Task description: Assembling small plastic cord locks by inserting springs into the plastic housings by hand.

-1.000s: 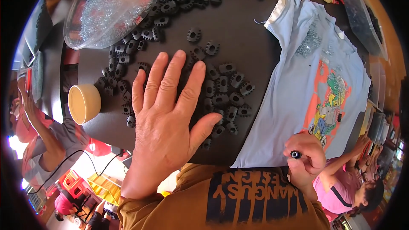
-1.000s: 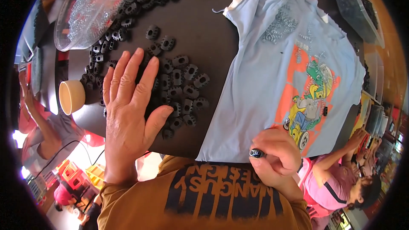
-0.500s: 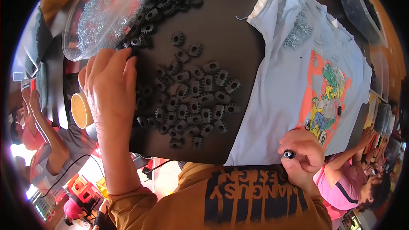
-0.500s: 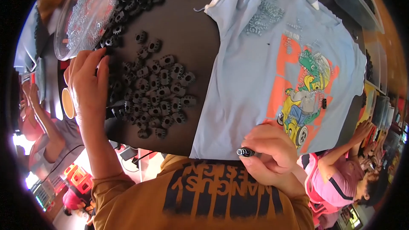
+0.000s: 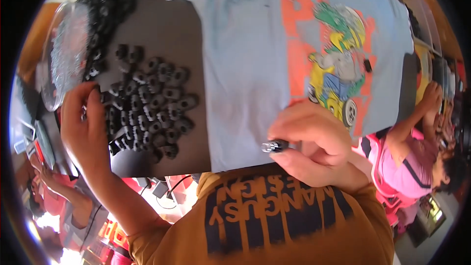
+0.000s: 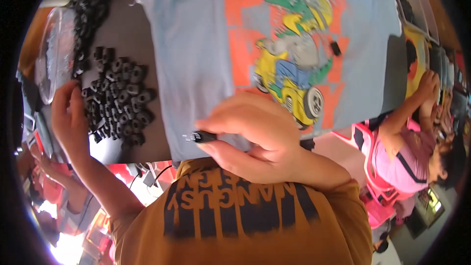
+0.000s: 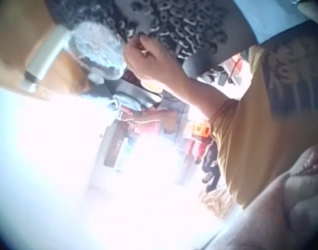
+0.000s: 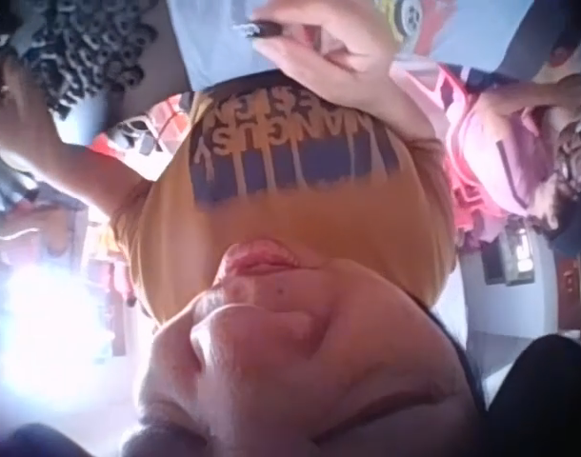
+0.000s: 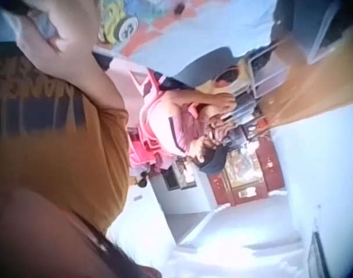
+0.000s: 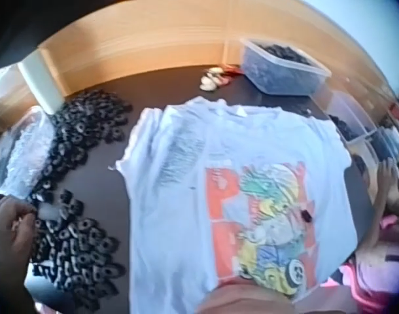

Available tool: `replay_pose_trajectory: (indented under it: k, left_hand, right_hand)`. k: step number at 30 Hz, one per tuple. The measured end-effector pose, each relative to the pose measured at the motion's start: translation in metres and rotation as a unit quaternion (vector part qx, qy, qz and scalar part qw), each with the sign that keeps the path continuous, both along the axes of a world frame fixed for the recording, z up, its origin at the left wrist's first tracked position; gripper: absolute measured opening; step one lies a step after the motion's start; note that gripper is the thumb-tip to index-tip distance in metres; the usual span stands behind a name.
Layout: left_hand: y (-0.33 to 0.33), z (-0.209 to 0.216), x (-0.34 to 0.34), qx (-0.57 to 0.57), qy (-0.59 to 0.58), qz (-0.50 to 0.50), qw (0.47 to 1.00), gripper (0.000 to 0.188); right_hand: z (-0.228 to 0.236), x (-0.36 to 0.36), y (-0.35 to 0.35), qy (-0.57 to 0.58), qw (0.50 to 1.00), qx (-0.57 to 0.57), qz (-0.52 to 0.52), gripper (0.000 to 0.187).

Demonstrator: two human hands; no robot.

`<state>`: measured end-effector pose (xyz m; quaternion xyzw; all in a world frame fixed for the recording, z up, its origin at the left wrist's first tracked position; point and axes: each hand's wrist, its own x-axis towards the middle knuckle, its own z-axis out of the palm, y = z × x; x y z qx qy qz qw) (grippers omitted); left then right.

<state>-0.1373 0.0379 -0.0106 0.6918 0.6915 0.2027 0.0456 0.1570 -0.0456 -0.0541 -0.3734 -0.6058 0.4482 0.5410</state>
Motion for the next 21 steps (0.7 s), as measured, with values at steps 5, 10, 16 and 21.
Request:
replay_pose_trajectory:
  k: [5, 10, 16, 21]
  left_hand:
    - [-0.045, 0.014, 0.064, -0.176, -0.378, -0.126, 0.900, 0.015]
    - [-0.053, 0.010, 0.104, -0.272, -0.508, -0.177, 0.798, 0.014]
    - [-0.060, 0.009, 0.114, -0.234, -0.515, -0.181, 0.804, 0.017]
    - [-0.066, 0.000, 0.118, -0.125, -0.459, -0.236, 0.847, 0.016]
  right_hand:
    - [0.000, 0.003, -0.001, -0.002, 1.000, -0.017, -0.006, 0.024]
    - [-0.004, 0.006, 0.000, 0.005, 0.999, 0.028, 0.021, 0.025]
    - [-0.005, 0.009, -0.004, 0.017, 1.000, 0.008, 0.007, 0.025]
    - [-0.006, 0.009, -0.004, 0.027, 1.000, 0.010, 0.003, 0.026]
